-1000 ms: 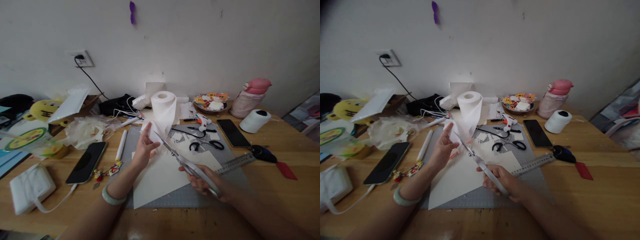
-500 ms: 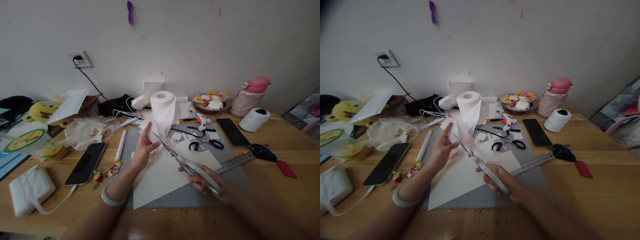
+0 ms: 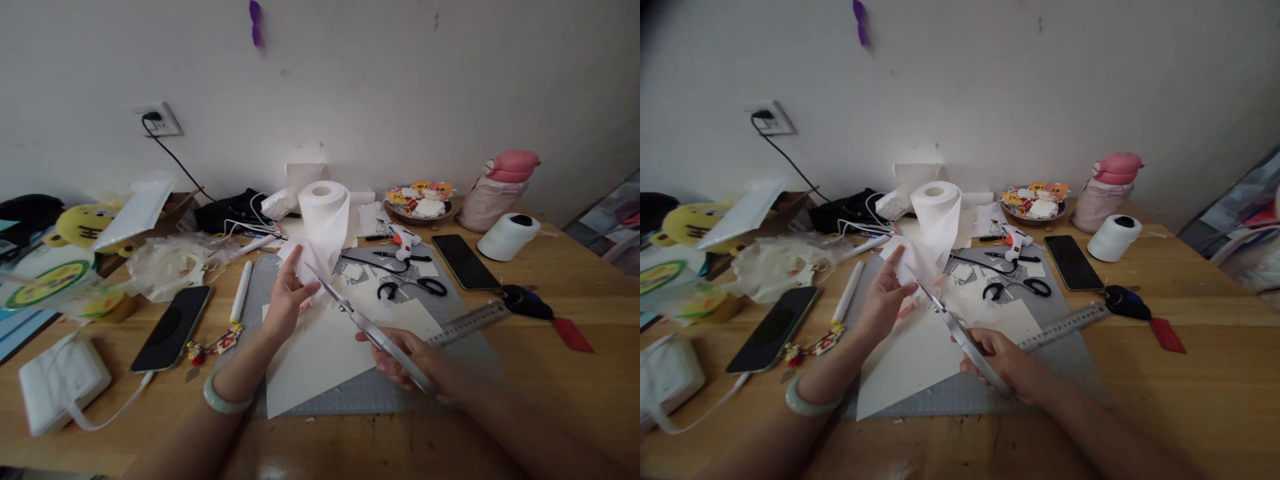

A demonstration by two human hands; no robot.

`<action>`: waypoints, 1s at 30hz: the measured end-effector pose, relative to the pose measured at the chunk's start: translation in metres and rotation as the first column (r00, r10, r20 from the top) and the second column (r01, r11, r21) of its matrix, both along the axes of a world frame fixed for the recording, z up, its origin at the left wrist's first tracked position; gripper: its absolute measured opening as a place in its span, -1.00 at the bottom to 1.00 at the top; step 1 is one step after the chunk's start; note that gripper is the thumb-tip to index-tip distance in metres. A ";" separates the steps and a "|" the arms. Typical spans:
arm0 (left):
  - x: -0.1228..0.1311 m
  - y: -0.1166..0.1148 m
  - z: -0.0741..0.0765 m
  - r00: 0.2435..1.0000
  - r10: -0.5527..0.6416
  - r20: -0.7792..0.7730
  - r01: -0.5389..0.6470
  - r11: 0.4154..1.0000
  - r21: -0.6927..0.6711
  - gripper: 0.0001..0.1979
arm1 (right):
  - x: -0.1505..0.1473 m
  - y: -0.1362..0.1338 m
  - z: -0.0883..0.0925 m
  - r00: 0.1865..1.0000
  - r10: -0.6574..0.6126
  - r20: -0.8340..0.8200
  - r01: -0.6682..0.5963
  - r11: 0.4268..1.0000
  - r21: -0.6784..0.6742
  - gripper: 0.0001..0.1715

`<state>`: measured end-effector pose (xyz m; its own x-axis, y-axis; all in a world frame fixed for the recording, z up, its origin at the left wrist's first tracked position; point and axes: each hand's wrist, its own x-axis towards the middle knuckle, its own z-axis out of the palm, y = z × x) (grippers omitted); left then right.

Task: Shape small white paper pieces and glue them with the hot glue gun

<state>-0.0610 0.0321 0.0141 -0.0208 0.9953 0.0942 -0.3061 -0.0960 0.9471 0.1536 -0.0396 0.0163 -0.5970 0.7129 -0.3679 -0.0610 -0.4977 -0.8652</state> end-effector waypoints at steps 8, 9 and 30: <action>0.001 -0.001 0.003 1.000 0.012 0.029 -0.013 1.000 0.026 -0.25 | 0.005 0.005 -0.019 0.995 0.008 -0.098 -0.011 0.999 -0.036 -0.52; 0.001 -0.001 0.003 1.000 0.002 0.026 -0.002 1.000 0.026 -0.24 | 0.006 0.006 -0.021 0.995 0.016 -0.097 -0.019 0.999 -0.034 -0.52; 0.001 -0.003 0.001 0.999 -0.046 -0.019 0.046 0.999 0.008 -0.19 | 0.002 0.005 -0.019 0.998 -0.002 -0.055 0.000 0.999 -0.038 -0.50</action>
